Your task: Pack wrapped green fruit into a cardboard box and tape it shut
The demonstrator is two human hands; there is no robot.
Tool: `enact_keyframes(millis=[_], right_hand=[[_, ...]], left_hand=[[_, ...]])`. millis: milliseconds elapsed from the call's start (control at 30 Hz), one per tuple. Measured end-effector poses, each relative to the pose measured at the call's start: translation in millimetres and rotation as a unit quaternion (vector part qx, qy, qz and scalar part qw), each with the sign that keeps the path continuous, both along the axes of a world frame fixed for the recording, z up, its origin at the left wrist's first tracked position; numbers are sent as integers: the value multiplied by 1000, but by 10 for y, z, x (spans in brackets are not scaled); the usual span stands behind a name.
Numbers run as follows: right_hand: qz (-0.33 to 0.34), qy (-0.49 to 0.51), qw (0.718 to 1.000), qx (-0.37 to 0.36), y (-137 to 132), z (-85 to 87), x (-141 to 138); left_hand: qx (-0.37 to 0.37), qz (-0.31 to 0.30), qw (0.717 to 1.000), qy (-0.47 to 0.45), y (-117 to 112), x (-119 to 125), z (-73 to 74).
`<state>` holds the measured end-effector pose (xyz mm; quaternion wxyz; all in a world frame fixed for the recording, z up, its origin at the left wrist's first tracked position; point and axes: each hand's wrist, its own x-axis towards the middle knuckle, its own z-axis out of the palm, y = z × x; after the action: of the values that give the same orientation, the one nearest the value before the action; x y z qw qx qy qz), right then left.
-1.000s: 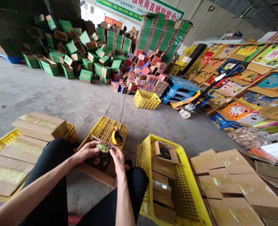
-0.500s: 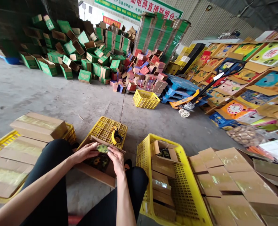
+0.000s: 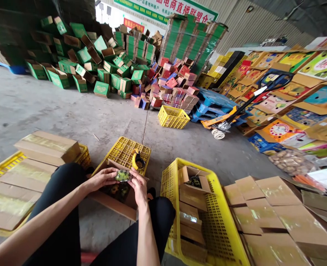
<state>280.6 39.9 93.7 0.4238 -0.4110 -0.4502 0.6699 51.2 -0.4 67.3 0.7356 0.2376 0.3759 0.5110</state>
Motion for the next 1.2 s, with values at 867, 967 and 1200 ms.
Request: enact_keyframes(millis=[867,967,1200], right_hand=[[-26,-136,975,175,-5,-14,-35],[-59,-125,979,148,11,-21,-22],[-83,-139,985,57,23,-77,29]], left_hand=[[39,-9,998,57,-23,30,-43],[33,9,998,50,-22,21,-40],[50,19,998,33,-8,36,-32]])
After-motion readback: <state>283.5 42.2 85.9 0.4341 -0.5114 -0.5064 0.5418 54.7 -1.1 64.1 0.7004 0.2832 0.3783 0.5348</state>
